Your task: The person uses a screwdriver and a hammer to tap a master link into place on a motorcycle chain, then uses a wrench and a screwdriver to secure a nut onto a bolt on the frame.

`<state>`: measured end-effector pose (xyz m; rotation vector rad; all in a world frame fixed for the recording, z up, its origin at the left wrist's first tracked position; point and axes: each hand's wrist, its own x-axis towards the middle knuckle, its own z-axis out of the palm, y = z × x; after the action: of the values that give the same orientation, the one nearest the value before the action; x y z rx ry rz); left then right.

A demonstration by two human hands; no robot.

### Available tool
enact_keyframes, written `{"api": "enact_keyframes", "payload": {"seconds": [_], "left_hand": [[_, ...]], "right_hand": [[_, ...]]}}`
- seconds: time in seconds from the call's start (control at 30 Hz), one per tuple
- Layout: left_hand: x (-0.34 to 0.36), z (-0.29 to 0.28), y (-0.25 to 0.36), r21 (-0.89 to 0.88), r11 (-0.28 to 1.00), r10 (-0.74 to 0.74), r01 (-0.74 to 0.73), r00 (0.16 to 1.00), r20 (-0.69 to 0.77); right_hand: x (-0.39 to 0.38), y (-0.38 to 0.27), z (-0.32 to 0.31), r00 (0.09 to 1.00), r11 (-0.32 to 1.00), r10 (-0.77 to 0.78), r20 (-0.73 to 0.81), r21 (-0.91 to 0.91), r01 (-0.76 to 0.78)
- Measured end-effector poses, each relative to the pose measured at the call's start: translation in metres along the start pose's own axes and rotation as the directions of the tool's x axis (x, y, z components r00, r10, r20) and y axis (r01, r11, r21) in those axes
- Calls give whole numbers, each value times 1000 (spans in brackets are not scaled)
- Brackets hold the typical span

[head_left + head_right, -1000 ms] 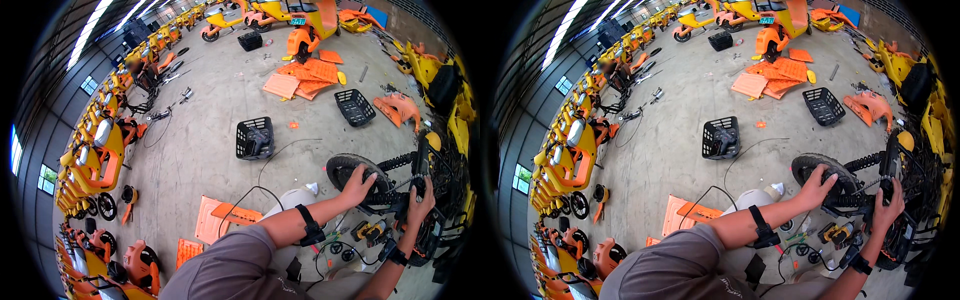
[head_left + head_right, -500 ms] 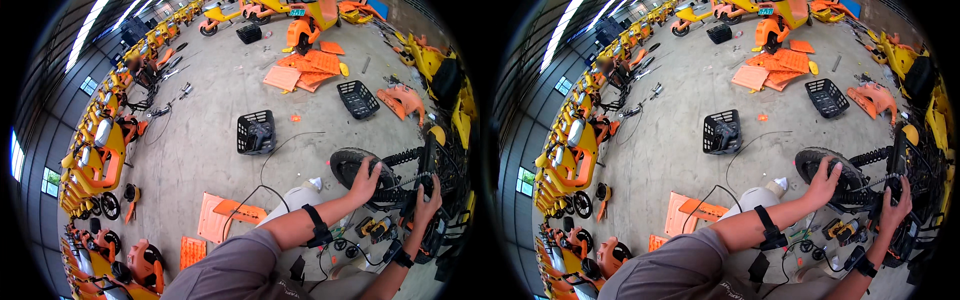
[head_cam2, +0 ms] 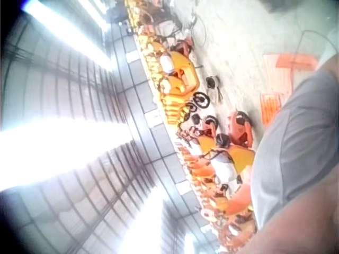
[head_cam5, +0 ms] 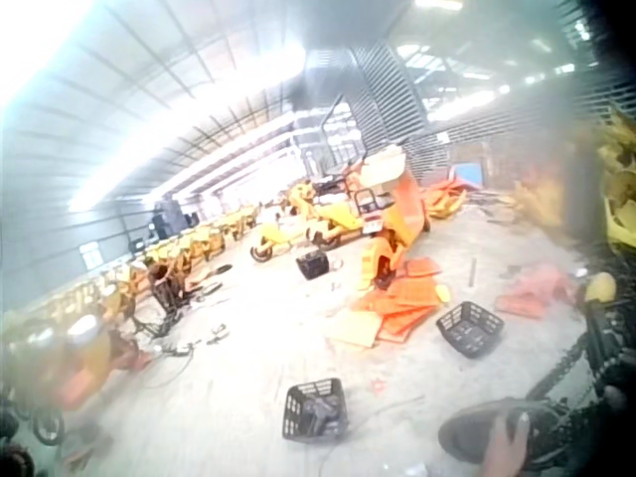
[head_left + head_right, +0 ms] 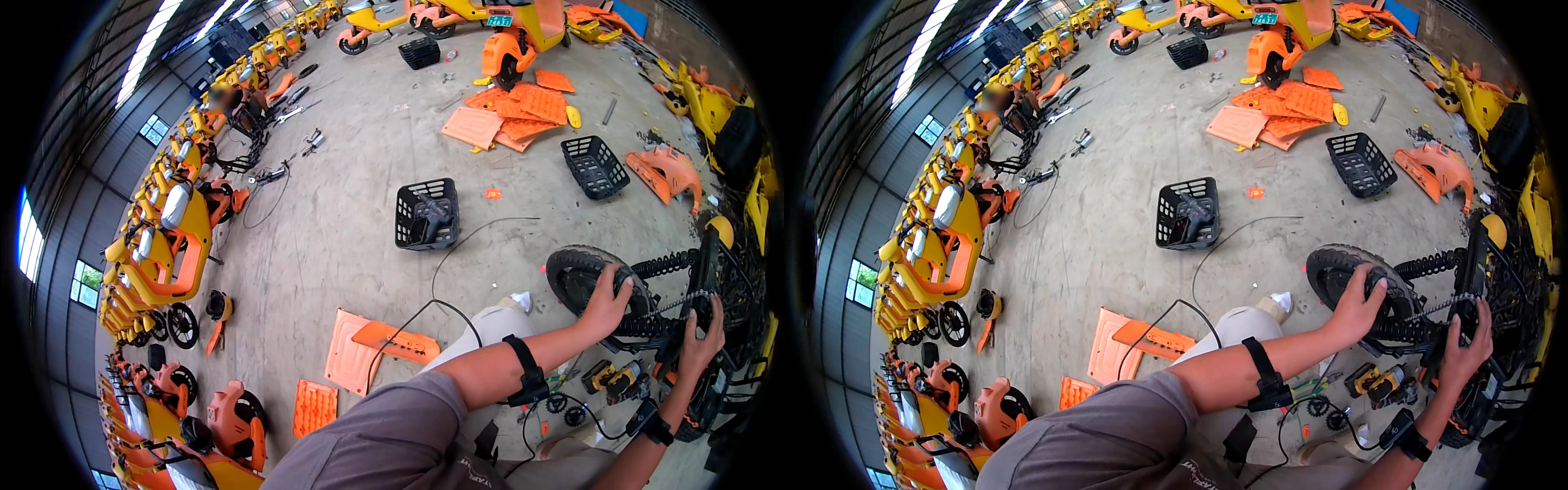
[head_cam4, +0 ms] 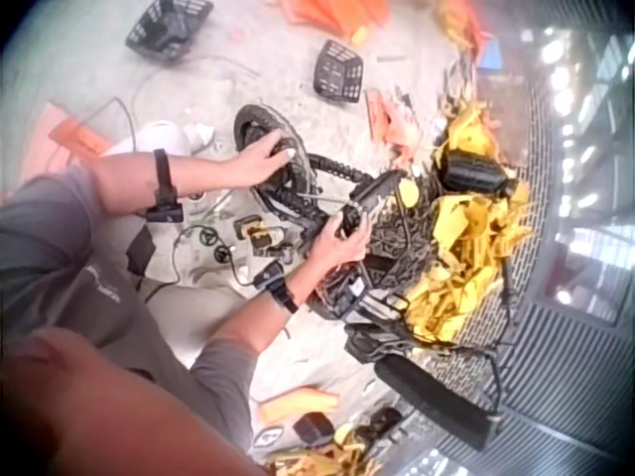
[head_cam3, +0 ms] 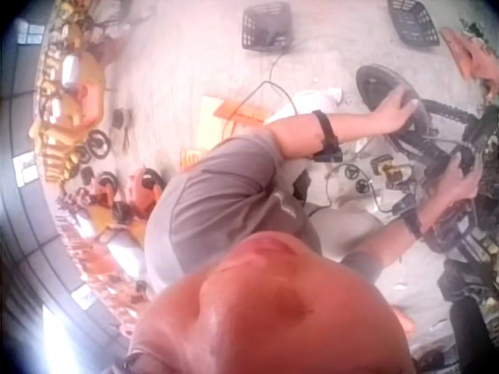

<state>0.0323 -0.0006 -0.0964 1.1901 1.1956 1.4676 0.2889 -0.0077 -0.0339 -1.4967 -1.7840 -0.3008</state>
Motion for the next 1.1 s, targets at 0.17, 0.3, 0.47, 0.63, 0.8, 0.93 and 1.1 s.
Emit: {"api": "enact_keyframes", "payload": {"seconds": [0.17, 0.3, 0.47, 0.63, 0.8, 0.93, 1.1], "left_hand": [[-4, -4, 7, -9, 998, -61, 60, 998, -31], [-5, -6, 8, 0, 997, -81, 81, 997, -17], [-6, -8, 9, -14, 997, -80, 80, 997, 15], [-6, -7, 9, 26, 996, -87, 86, 996, 22], [-5, -9, 9, -28, 993, -114, 117, 989, 91], [-5, -5, -2, 35, 998, -49, 47, 997, 55], [-4, -3, 2, -20, 997, -78, 80, 993, 93]], "right_hand": [[-1, -5, 1, 1000, 998, 8, 11, -55, -7], [0, -5, 1, 1000, 998, 5, 2, -68, -5], [0, -6, 0, 1000, 998, 12, 4, -66, -11], [-2, -5, 1, 999, 998, 31, 18, -56, -30], [-4, -3, 2, 999, 996, 37, 20, -85, -35], [-3, -4, 2, 999, 997, 37, 19, -73, -36], [-1, -7, 0, 999, 995, 33, 10, -97, -32]]}}
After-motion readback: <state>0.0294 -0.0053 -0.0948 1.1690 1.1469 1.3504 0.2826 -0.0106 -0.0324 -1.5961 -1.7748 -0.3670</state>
